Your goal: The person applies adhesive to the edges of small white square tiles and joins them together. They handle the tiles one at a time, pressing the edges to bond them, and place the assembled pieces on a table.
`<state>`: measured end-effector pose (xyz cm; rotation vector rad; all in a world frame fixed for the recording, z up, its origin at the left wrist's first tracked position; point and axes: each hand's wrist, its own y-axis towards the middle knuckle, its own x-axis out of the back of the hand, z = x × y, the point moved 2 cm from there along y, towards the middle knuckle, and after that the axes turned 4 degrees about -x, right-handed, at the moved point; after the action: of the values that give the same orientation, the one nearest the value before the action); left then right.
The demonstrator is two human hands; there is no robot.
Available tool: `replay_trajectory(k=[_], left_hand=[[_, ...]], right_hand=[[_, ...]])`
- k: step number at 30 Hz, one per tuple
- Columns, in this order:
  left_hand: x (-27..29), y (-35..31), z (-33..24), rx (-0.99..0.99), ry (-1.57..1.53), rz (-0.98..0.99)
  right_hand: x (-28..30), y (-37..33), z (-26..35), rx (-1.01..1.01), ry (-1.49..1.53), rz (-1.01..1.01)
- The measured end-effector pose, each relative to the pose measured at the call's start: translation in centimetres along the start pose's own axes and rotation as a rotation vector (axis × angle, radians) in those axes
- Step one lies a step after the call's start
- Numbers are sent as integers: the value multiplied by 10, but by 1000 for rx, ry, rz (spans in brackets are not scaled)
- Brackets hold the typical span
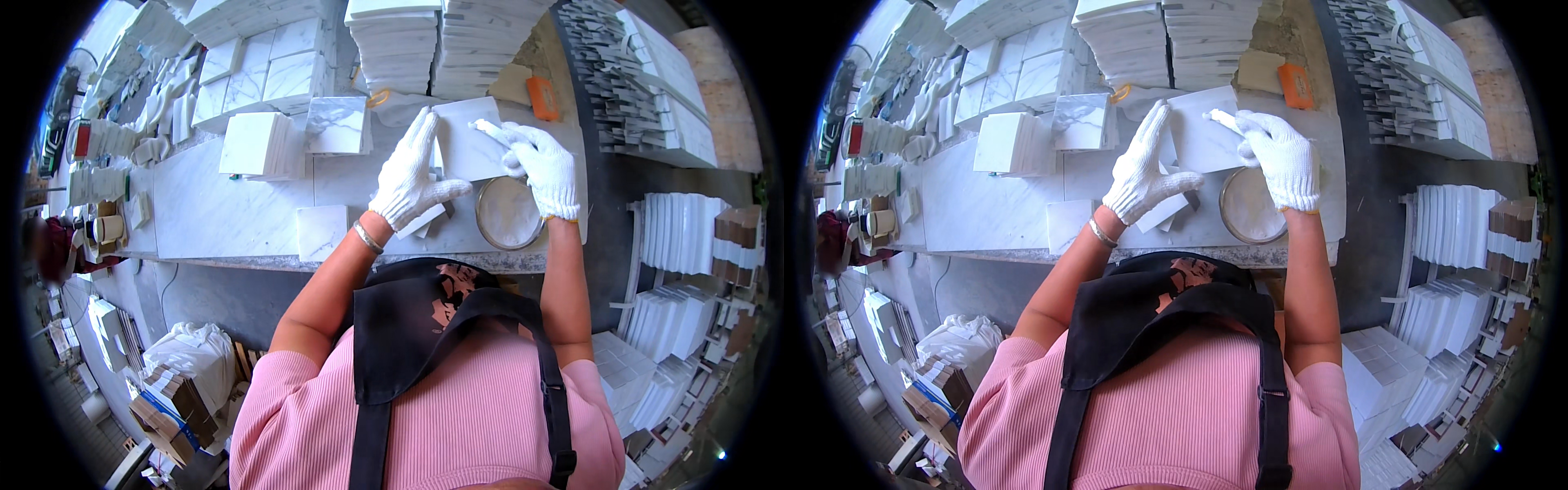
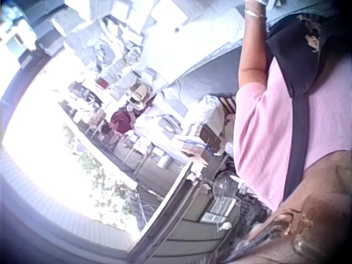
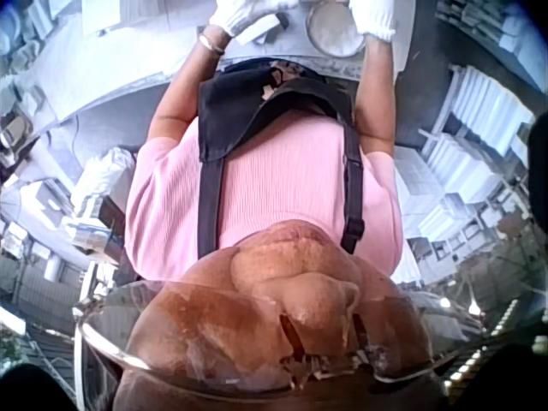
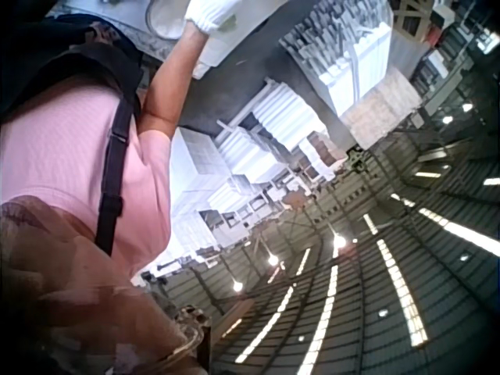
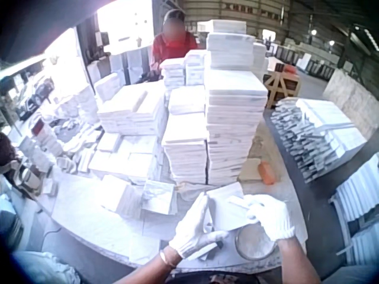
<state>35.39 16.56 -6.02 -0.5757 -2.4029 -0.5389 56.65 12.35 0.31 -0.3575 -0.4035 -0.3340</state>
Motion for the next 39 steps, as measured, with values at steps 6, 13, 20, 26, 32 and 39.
replay_trajectory(k=[6,13,20,26,32,39], left_hand=[[-1,-1,3,-36,26,-27],[0,5,5,-84,14,3],[2,6,3,-84,4,6],[0,4,7,-70,-7,5],[5,5,1,-51,-42,32],[5,5,4,-51,-40,44]], right_hand=[[6,-9,5,-161,76,-65],[16,-18,-30,158,-339,45],[24,-18,4,652,-1029,-58],[10,-9,27,831,-1046,-76],[4,1,14,897,-1136,-41],[11,-9,16,906,-1170,-35]])
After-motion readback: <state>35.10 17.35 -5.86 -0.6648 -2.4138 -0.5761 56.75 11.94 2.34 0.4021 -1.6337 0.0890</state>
